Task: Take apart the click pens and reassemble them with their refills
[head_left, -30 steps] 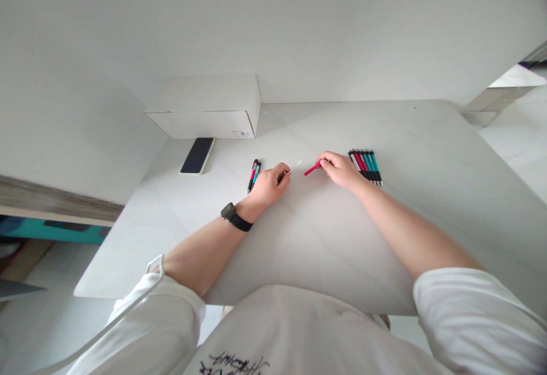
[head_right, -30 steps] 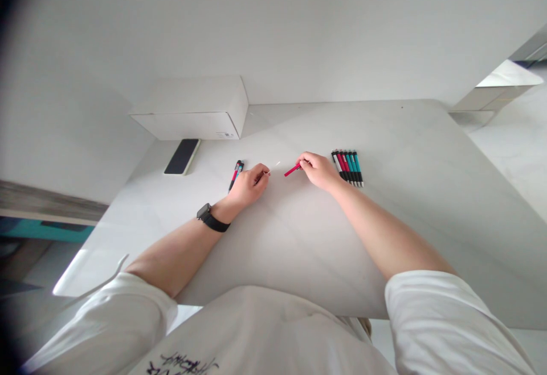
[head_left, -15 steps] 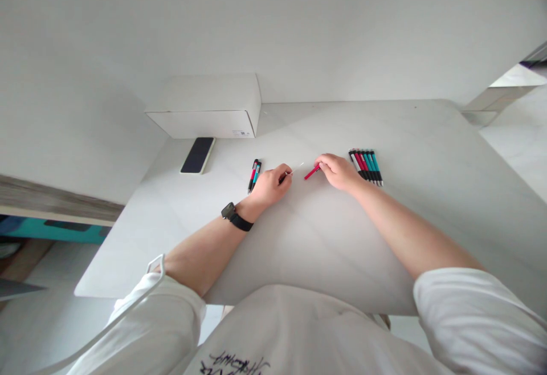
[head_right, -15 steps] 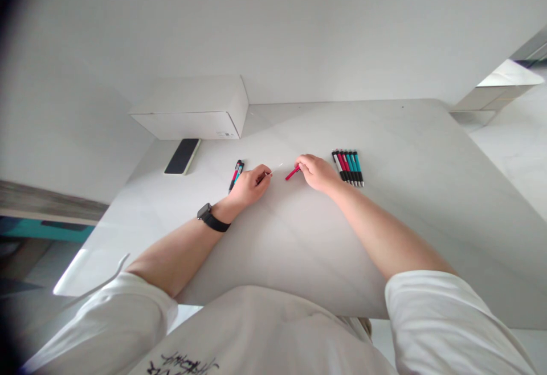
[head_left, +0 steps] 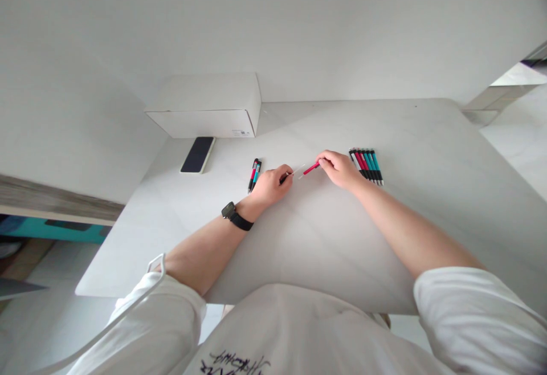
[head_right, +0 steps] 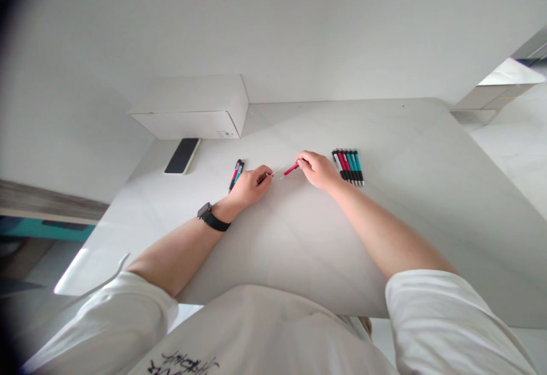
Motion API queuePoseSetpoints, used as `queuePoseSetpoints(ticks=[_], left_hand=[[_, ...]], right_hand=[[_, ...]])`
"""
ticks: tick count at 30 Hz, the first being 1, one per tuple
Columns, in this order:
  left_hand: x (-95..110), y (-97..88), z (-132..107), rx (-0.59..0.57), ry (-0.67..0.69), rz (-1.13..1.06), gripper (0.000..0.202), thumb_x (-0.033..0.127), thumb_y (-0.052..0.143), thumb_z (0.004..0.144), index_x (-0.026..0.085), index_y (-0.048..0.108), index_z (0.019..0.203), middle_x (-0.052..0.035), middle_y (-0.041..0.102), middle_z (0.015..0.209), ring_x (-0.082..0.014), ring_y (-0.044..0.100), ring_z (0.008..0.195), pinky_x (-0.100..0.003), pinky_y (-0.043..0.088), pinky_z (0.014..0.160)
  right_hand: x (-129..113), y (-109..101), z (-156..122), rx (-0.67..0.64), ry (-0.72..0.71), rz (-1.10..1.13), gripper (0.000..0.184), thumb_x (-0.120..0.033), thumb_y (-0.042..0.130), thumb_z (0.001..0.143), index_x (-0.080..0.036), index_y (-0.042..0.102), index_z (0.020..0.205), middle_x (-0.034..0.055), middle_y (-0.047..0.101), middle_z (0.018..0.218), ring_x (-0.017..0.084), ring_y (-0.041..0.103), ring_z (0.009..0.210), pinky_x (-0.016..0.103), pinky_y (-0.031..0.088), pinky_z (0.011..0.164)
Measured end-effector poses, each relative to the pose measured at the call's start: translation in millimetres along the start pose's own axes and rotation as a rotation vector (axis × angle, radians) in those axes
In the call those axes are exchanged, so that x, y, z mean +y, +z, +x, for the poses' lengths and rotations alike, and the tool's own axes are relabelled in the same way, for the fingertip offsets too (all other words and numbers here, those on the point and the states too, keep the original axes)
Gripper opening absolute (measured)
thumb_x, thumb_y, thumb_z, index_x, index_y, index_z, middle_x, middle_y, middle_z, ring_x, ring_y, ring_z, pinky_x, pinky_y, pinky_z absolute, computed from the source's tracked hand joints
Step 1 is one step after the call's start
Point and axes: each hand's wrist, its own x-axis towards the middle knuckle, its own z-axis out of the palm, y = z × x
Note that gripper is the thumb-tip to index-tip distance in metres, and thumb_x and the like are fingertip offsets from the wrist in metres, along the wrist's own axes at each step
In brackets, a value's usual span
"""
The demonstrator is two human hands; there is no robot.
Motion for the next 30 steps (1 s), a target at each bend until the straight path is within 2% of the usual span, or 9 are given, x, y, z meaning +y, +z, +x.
queuePoseSetpoints(ticks=[7, 10, 15, 21, 27, 30], left_hand=[[-3, 1.5, 0, -0.010, -0.003, 0.016, 0.023, 0.035, 0.051, 0.100, 0.023, 0.069, 0.107, 0.0004, 0.067, 0.071, -0.0162, 0.059, 0.063, -0.028, 0.037, 0.061], [-3, 0.8, 0, -0.014, -0.009, 0.037, 0.024, 0.035, 0.052, 0.099, 0.024, 0.071, 0.109, -0.0005, 0.070, 0.076, -0.0163, 0.060, 0.065, -0.028, 0.038, 0.062], [-1, -0.2, -1, -0.024, -0.018, 0.053, 0.026, 0.034, 0.051, 0.099, 0.023, 0.072, 0.111, -0.0019, 0.073, 0.081, -0.0165, 0.062, 0.067, -0.028, 0.039, 0.063], [0, -1.7, 0, -0.009, -0.013, 0.008, 0.024, 0.033, 0.050, 0.100, 0.022, 0.069, 0.111, -0.0012, 0.072, 0.079, -0.0163, 0.062, 0.068, -0.027, 0.040, 0.063], [4, -4.1, -2, 0.031, 0.004, -0.095, 0.023, 0.033, 0.047, 0.103, 0.022, 0.065, 0.112, -0.0017, 0.073, 0.084, -0.0150, 0.061, 0.069, -0.025, 0.043, 0.066], [5, -3.3, -2, 0.028, 0.010, -0.102, 0.022, 0.033, 0.048, 0.104, 0.022, 0.065, 0.111, -0.0016, 0.073, 0.084, -0.0147, 0.061, 0.069, -0.025, 0.043, 0.066]], right_hand=[[-3, -6, 0, 0.150, 0.066, 0.025, 0.036, -0.050, 0.045, 0.106, -0.024, 0.070, 0.101, 0.0034, 0.067, 0.080, 0.021, 0.058, 0.072, 0.032, 0.041, 0.068], [-4, -7, -1, 0.194, 0.093, 0.061, 0.040, -0.055, 0.044, 0.106, -0.024, 0.069, 0.100, 0.0020, 0.062, 0.073, 0.020, 0.055, 0.068, 0.032, 0.040, 0.065], [1, -5, 1, 0.205, 0.141, 0.253, 0.039, -0.061, 0.050, 0.103, -0.025, 0.067, 0.099, 0.0007, 0.060, 0.074, 0.018, 0.056, 0.067, 0.030, 0.044, 0.064], [3, -4, 4, 0.047, 0.204, 0.651, 0.039, -0.058, 0.075, 0.088, -0.026, 0.060, 0.104, 0.0007, 0.069, 0.084, 0.016, 0.064, 0.070, 0.030, 0.052, 0.065], [-8, -1, 0, -0.195, 0.186, 0.575, 0.037, -0.055, 0.077, 0.086, -0.023, 0.067, 0.103, 0.0042, 0.074, 0.088, 0.020, 0.069, 0.080, 0.034, 0.055, 0.073], [-12, 0, -1, -0.248, 0.184, 0.532, 0.033, -0.051, 0.075, 0.087, -0.024, 0.068, 0.106, 0.0042, 0.075, 0.092, 0.020, 0.070, 0.081, 0.033, 0.054, 0.074]])
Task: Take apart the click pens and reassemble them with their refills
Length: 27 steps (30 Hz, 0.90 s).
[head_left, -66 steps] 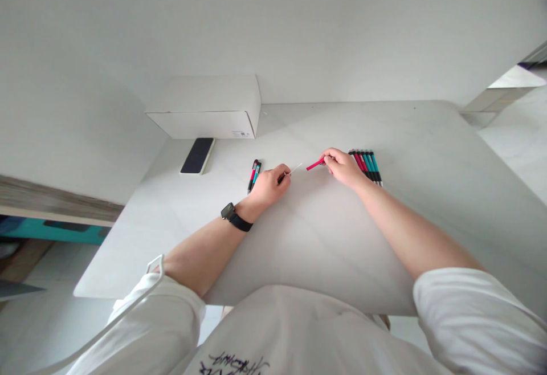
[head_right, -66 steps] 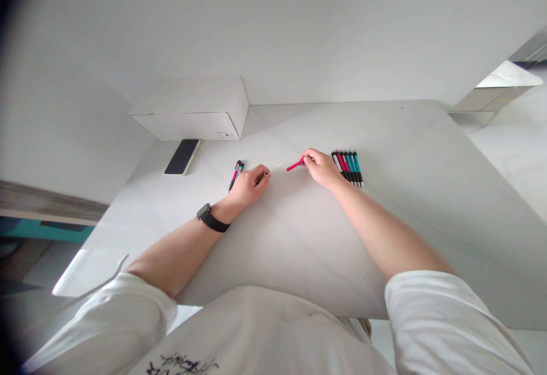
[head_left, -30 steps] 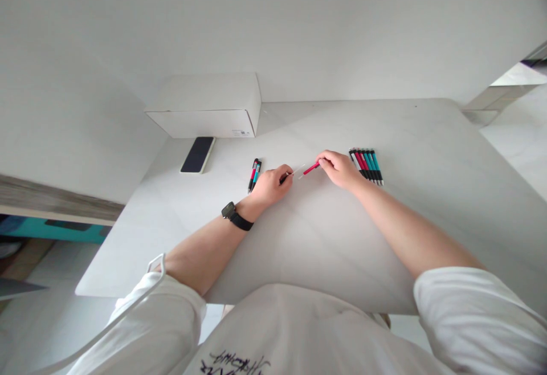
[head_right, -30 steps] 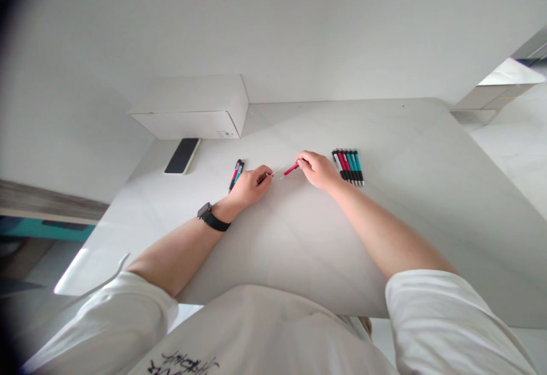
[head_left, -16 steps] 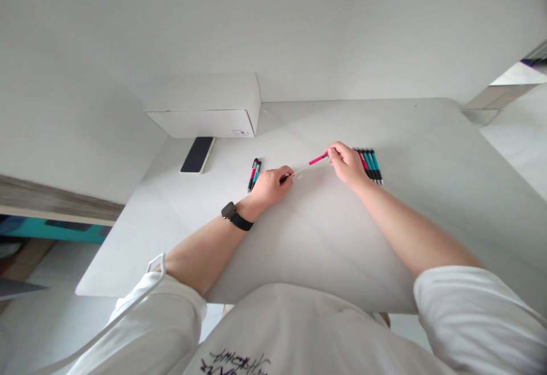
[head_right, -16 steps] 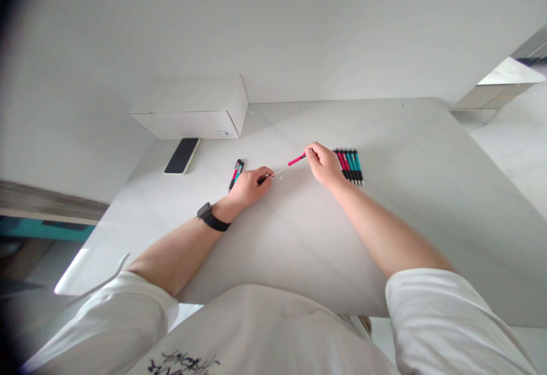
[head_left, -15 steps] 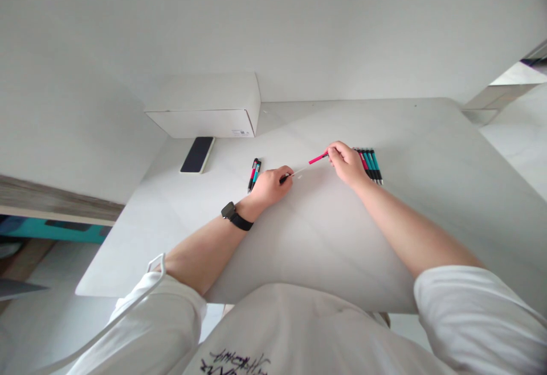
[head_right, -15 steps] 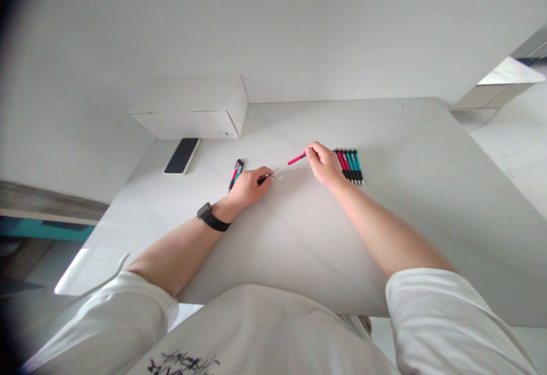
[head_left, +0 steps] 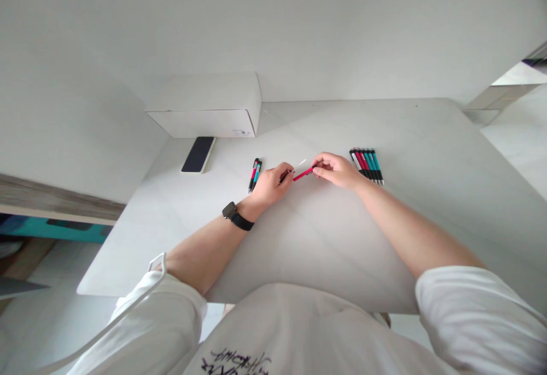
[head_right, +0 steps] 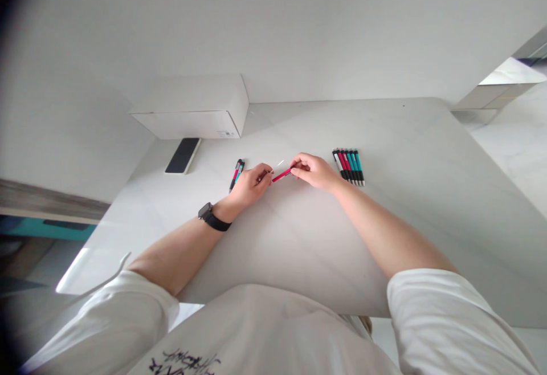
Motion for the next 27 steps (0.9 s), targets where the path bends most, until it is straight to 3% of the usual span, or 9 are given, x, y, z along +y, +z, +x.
queuePoseSetpoints(ticks=[7, 18, 23, 27], left_hand=[[-1.5, 1.5, 0.2, -0.025, 0.030, 0.048, 0.025, 0.031, 0.051, 0.102, 0.021, 0.070, 0.114, -0.0024, 0.074, 0.084, -0.0152, 0.063, 0.072, -0.025, 0.044, 0.066], [-6.6, 3.8, 1.2, -0.083, 0.054, 0.150, 0.038, 0.023, 0.050, 0.099, 0.024, 0.073, 0.130, -0.0070, 0.080, 0.112, -0.0212, 0.074, 0.093, -0.030, 0.054, 0.082], [-5.8, 4.9, 0.3, -0.085, 0.052, 0.214, 0.041, 0.025, 0.053, 0.099, 0.024, 0.063, 0.139, -0.0036, 0.078, 0.091, -0.0209, 0.073, 0.082, -0.030, 0.052, 0.078], [-7.2, 4.8, 1.0, -0.077, 0.043, 0.222, 0.030, 0.027, 0.055, 0.098, 0.024, 0.063, 0.126, -0.0003, 0.075, 0.082, -0.0193, 0.069, 0.075, -0.028, 0.047, 0.070]], right_hand=[[3.8, -1.9, 0.5, 0.075, -0.030, -0.063, 0.024, -0.042, 0.070, 0.090, -0.025, 0.067, 0.106, 0.0029, 0.075, 0.092, 0.019, 0.068, 0.079, 0.033, 0.052, 0.076], [2.8, -7.8, 0.2, 0.133, -0.034, -0.084, 0.012, -0.030, 0.061, 0.087, -0.024, 0.065, 0.097, -0.0008, 0.063, 0.079, 0.016, 0.058, 0.070, 0.029, 0.041, 0.063], [5.1, -6.7, 0.3, 0.114, -0.021, -0.115, 0.015, -0.031, 0.062, 0.086, -0.024, 0.066, 0.098, -0.0017, 0.061, 0.076, 0.016, 0.055, 0.067, 0.029, 0.038, 0.061], [6.6, -6.8, 0.9, 0.113, -0.013, -0.137, 0.013, -0.032, 0.062, 0.087, -0.025, 0.066, 0.097, -0.0019, 0.062, 0.077, 0.016, 0.055, 0.067, 0.029, 0.039, 0.061]])
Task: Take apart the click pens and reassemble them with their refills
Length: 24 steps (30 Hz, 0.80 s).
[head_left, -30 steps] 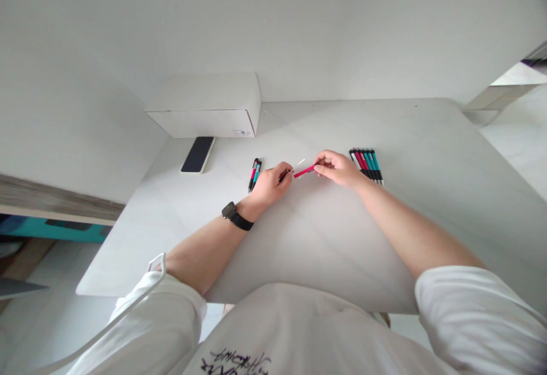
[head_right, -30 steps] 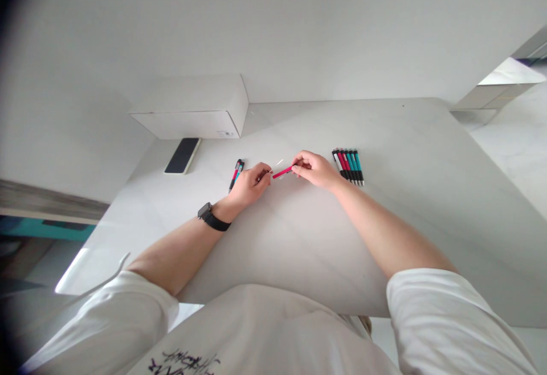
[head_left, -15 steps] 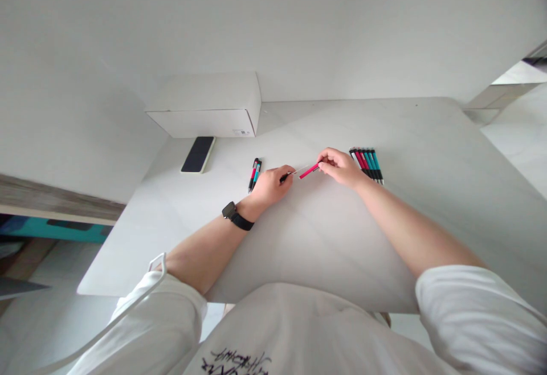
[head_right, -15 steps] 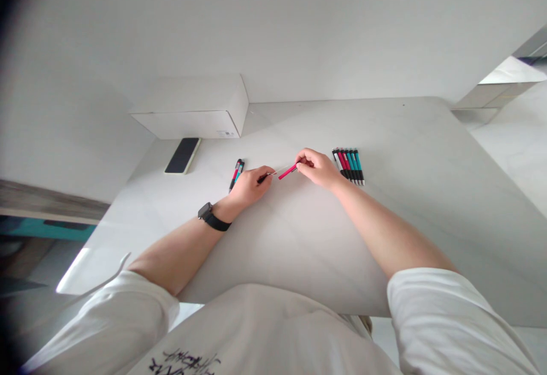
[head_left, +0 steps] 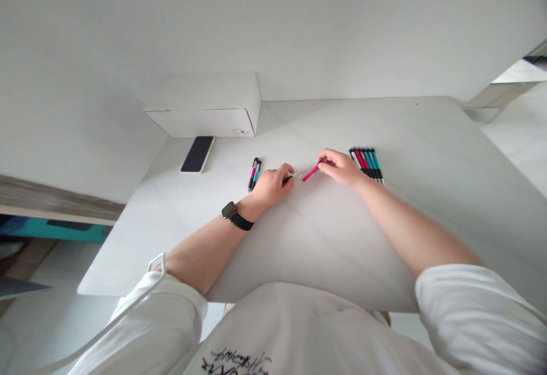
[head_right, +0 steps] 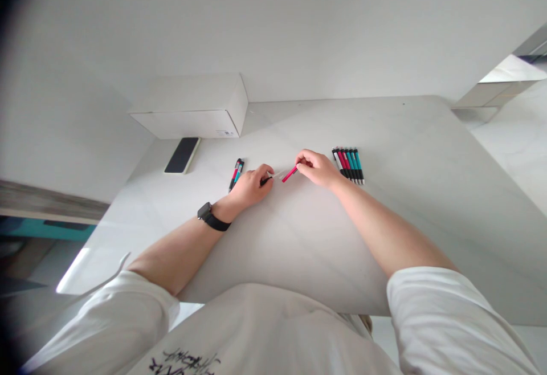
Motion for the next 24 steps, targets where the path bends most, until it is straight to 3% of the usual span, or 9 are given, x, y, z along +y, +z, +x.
queuePoseSetpoints(ticks=[5, 11, 19, 24], left_hand=[[-0.3, -1.1, 0.8, 0.002, 0.010, -0.010, 0.020, 0.028, 0.052, 0.100, 0.023, 0.065, 0.114, -0.0019, 0.074, 0.081, -0.0198, 0.068, 0.075, -0.029, 0.044, 0.066], [-0.6, -0.7, 0.2, 0.024, 0.007, -0.048, 0.026, 0.028, 0.049, 0.101, 0.023, 0.068, 0.119, -0.0043, 0.076, 0.090, -0.0204, 0.070, 0.081, -0.029, 0.049, 0.073], [-0.5, -0.1, 0.6, 0.009, 0.060, -0.120, 0.037, 0.023, 0.046, 0.103, 0.024, 0.074, 0.127, -0.0073, 0.078, 0.119, -0.0229, 0.073, 0.108, -0.032, 0.054, 0.093], [-0.6, 0.5, 0.5, 0.012, 0.050, -0.110, 0.037, 0.022, 0.047, 0.101, 0.024, 0.073, 0.128, -0.0067, 0.078, 0.118, -0.0224, 0.074, 0.105, -0.032, 0.055, 0.093]], right_hand=[[1.1, 0.6, 0.5, -0.003, 0.004, -0.010, 0.014, -0.034, 0.063, 0.087, -0.026, 0.067, 0.099, -0.0008, 0.067, 0.080, 0.017, 0.061, 0.072, 0.029, 0.046, 0.066], [3.6, 1.7, 1.3, -0.006, 0.008, -0.004, 0.016, -0.035, 0.063, 0.087, -0.026, 0.067, 0.100, -0.0001, 0.070, 0.083, 0.019, 0.066, 0.077, 0.031, 0.051, 0.072], [5.4, 1.5, 2.0, -0.004, 0.010, -0.009, 0.017, -0.036, 0.065, 0.088, -0.026, 0.068, 0.102, 0.0007, 0.073, 0.087, 0.019, 0.068, 0.078, 0.032, 0.052, 0.074], [7.2, 1.8, 2.9, -0.001, 0.005, 0.016, 0.022, -0.043, 0.065, 0.092, -0.026, 0.069, 0.106, 0.0032, 0.075, 0.092, 0.020, 0.070, 0.083, 0.033, 0.054, 0.077]])
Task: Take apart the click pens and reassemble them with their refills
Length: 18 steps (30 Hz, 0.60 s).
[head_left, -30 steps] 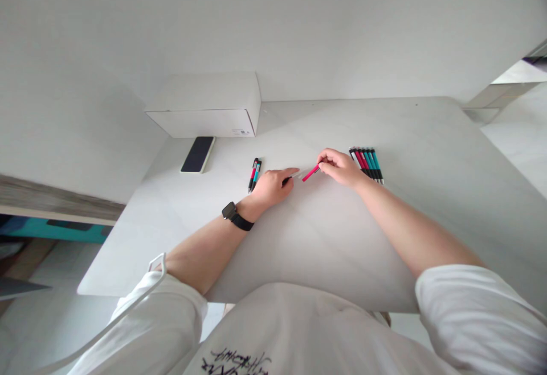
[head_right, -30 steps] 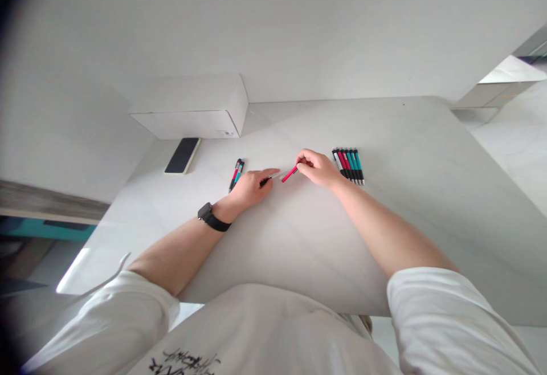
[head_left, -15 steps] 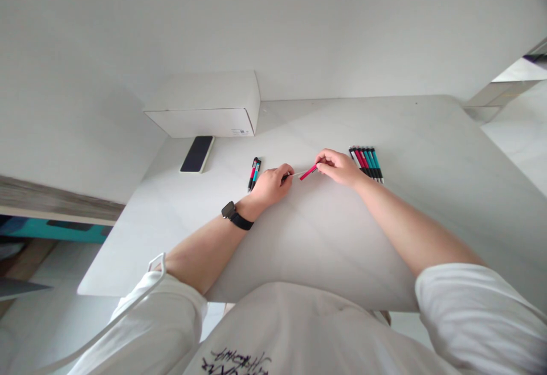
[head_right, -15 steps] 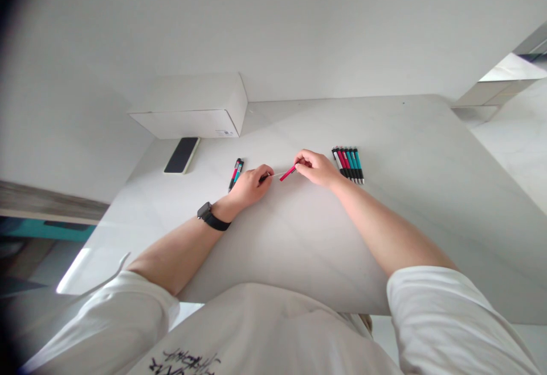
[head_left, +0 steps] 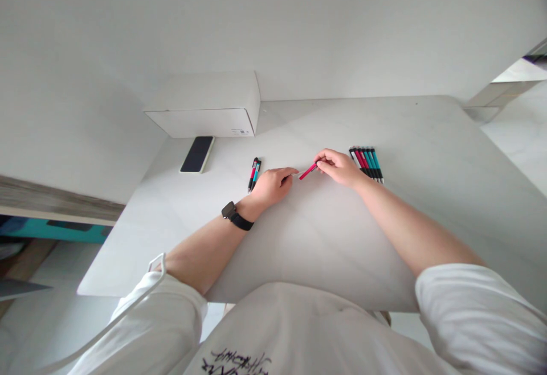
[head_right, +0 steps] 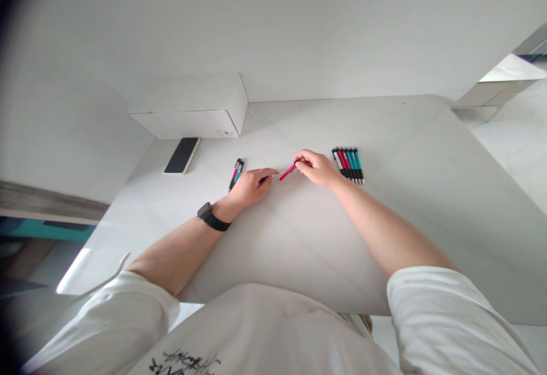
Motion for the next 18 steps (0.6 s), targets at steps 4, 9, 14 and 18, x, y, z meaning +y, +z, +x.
queuePoseSetpoints(ticks=[4, 9, 14, 18], left_hand=[[1.5, -1.2, -0.4, 0.004, 0.004, 0.002, 0.036, 0.020, 0.048, 0.100, 0.025, 0.072, 0.128, -0.0063, 0.078, 0.114, -0.0211, 0.074, 0.098, -0.031, 0.054, 0.090], [3.8, -3.0, -1.4, 0.008, -0.030, 0.022, 0.036, 0.024, 0.048, 0.101, 0.023, 0.064, 0.133, -0.0046, 0.077, 0.093, -0.0200, 0.072, 0.085, -0.029, 0.051, 0.080], [1.0, -1.5, -1.5, 0.026, -0.032, 0.018, 0.031, 0.028, 0.049, 0.102, 0.023, 0.060, 0.131, -0.0023, 0.074, 0.084, -0.0190, 0.068, 0.078, -0.027, 0.047, 0.073], [-0.8, -0.5, -1.0, 0.035, -0.026, 0.010, 0.026, 0.028, 0.048, 0.103, 0.023, 0.060, 0.126, -0.0012, 0.071, 0.081, -0.0188, 0.066, 0.075, -0.027, 0.044, 0.070]], right_hand=[[-0.7, 0.6, -0.4, -0.010, -0.002, 0.021, 0.026, -0.047, 0.065, 0.093, -0.026, 0.069, 0.109, 0.0039, 0.076, 0.095, 0.020, 0.071, 0.083, 0.033, 0.055, 0.078], [-1.8, 0.4, -1.5, 0.014, -0.032, 0.031, 0.024, -0.044, 0.066, 0.093, -0.027, 0.065, 0.111, 0.0019, 0.075, 0.092, 0.019, 0.071, 0.077, 0.034, 0.055, 0.078], [-1.4, -1.6, -1.4, 0.050, -0.016, -0.059, 0.020, -0.042, 0.064, 0.094, -0.027, 0.069, 0.107, 0.0025, 0.076, 0.095, 0.022, 0.072, 0.085, 0.034, 0.054, 0.078], [-2.3, -1.6, -2.7, 0.072, -0.025, -0.228, 0.019, -0.039, 0.063, 0.095, -0.028, 0.075, 0.104, 0.0025, 0.078, 0.097, 0.023, 0.071, 0.089, 0.035, 0.052, 0.080]])
